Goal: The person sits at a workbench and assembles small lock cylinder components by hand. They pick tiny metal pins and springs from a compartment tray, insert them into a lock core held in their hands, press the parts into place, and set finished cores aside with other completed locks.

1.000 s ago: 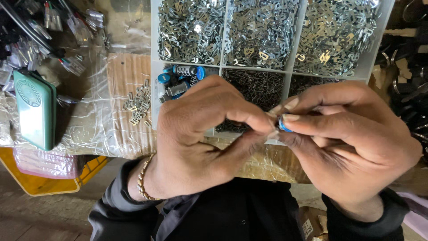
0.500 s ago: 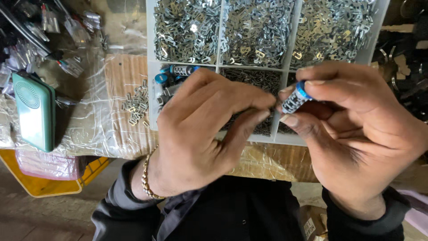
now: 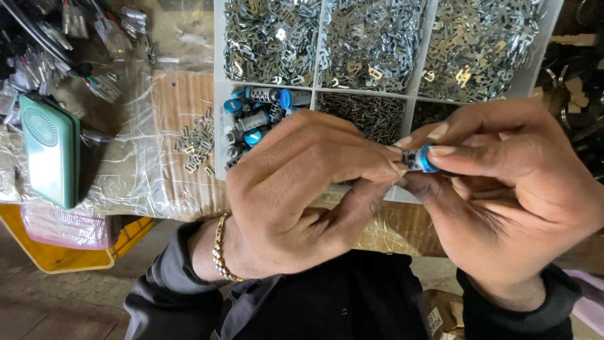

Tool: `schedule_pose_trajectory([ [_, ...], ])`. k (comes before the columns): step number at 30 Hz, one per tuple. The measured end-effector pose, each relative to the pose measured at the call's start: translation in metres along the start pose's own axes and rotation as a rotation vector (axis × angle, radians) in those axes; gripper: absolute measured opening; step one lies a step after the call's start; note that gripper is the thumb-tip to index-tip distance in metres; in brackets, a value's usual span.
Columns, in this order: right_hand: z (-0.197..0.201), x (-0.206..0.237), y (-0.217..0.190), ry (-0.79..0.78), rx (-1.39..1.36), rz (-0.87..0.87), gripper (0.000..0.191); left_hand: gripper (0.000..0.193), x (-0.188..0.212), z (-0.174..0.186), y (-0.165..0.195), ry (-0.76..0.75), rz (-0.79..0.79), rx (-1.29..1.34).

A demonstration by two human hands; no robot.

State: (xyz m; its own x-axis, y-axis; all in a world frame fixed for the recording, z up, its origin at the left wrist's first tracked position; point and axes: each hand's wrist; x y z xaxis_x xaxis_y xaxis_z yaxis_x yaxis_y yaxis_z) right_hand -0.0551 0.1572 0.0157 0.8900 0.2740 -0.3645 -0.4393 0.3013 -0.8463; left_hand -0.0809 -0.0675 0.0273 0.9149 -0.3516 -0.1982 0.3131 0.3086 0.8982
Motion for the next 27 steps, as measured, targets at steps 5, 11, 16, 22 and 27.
schedule_pose_trajectory([
  [5,-0.002,0.001,-0.005,0.027,-0.011,-0.064,0.023,0.021,-0.001,0.006,-0.002,-0.100,0.240,0.140],
  [11,-0.003,-0.002,-0.006,0.031,-0.026,-0.047,0.022,0.021,-0.010,0.018,0.000,-0.157,0.164,0.074],
  [16,-0.003,-0.003,-0.011,0.048,0.017,-0.128,0.021,0.020,-0.014,0.012,-0.001,-0.082,0.082,-0.083],
  [22,-0.006,-0.008,-0.013,0.007,0.066,-0.069,0.017,0.017,-0.017,0.014,0.006,-0.124,0.048,-0.094],
  [27,-0.008,-0.012,-0.017,0.038,-0.030,-0.138,0.023,0.017,-0.025,0.007,0.000,-0.026,-0.067,-0.532],
])
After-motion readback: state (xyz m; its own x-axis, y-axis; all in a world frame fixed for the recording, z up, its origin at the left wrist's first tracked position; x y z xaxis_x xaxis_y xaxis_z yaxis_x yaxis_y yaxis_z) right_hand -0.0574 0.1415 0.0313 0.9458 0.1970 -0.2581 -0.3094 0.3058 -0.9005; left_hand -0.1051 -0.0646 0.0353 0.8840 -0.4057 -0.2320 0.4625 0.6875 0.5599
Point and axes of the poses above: each hand's wrist, its own x-axis away from the middle knuckle, its own z-axis out of the back of the hand, y = z × x, and after that the axes turned 9 degrees about z, right-handed
